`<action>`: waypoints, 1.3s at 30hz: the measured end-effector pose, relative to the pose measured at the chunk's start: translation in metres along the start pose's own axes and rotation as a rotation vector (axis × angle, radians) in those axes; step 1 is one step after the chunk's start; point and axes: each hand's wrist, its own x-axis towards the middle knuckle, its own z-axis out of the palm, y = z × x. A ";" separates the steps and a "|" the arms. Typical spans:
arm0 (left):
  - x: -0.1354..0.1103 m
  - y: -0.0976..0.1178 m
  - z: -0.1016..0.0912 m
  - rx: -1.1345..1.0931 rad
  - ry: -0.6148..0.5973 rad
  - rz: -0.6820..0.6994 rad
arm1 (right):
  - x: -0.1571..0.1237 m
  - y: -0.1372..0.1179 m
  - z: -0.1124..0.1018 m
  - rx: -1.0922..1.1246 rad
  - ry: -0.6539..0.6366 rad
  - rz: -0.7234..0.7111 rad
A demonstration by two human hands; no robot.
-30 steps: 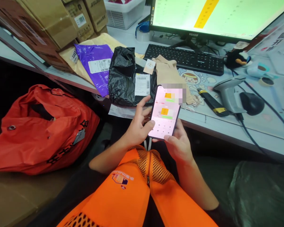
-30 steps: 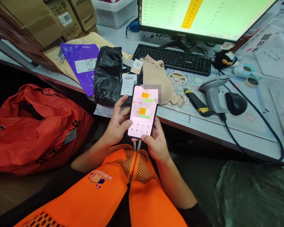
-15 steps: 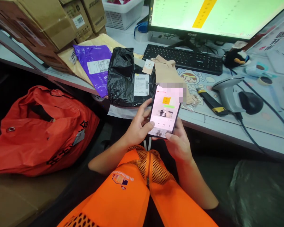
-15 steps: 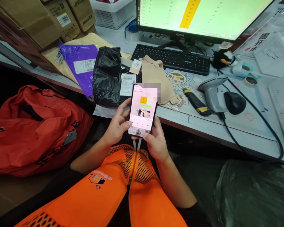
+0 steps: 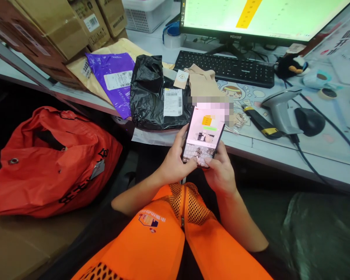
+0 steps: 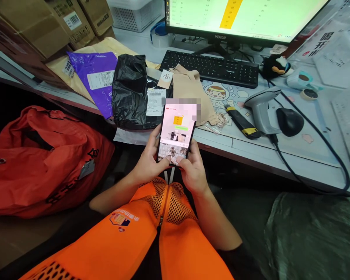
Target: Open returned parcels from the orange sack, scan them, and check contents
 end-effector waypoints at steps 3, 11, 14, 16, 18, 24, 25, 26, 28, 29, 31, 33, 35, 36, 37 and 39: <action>-0.002 0.001 -0.001 -0.062 -0.035 -0.030 | -0.001 0.000 0.000 -0.022 0.005 0.013; -0.006 0.002 -0.001 -0.122 -0.054 -0.078 | 0.001 0.003 0.002 0.021 0.101 0.000; -0.005 -0.001 -0.003 -0.115 -0.055 -0.043 | 0.000 0.004 0.001 0.018 0.053 0.029; -0.005 -0.003 -0.003 -0.110 -0.056 -0.030 | 0.000 0.004 -0.001 0.000 0.035 0.041; -0.004 -0.003 -0.003 -0.102 -0.051 -0.030 | 0.000 0.003 -0.001 -0.015 0.037 0.038; -0.004 -0.001 -0.004 -0.107 -0.036 -0.041 | -0.002 0.003 -0.002 -0.032 -0.029 0.006; -0.003 0.000 -0.004 -0.111 -0.033 -0.046 | -0.003 0.003 -0.002 -0.038 -0.037 0.003; -0.003 0.000 -0.004 -0.113 -0.028 -0.050 | -0.003 0.002 -0.002 -0.043 -0.043 0.004; -0.003 -0.001 -0.005 -0.111 -0.009 -0.055 | -0.004 0.002 -0.002 -0.042 -0.058 0.008; -0.003 -0.002 -0.005 -0.110 0.001 -0.056 | -0.004 0.001 -0.001 -0.039 -0.067 0.013; -0.002 -0.003 -0.005 -0.110 0.018 -0.058 | -0.005 0.001 -0.001 -0.030 -0.076 0.019; -0.002 -0.004 -0.004 -0.112 0.036 -0.063 | -0.005 0.001 -0.001 -0.026 -0.081 0.021; -0.001 -0.005 -0.004 -0.116 0.052 -0.068 | -0.005 0.001 -0.001 -0.025 -0.091 0.015; -0.001 -0.005 -0.004 -0.118 0.057 -0.068 | -0.006 0.002 -0.001 -0.030 -0.094 0.010; -0.002 -0.005 -0.004 -0.119 0.057 -0.066 | -0.006 0.002 -0.001 -0.040 -0.092 0.006; -0.002 -0.005 -0.005 -0.116 0.045 -0.053 | -0.005 0.004 -0.001 -0.070 -0.076 0.004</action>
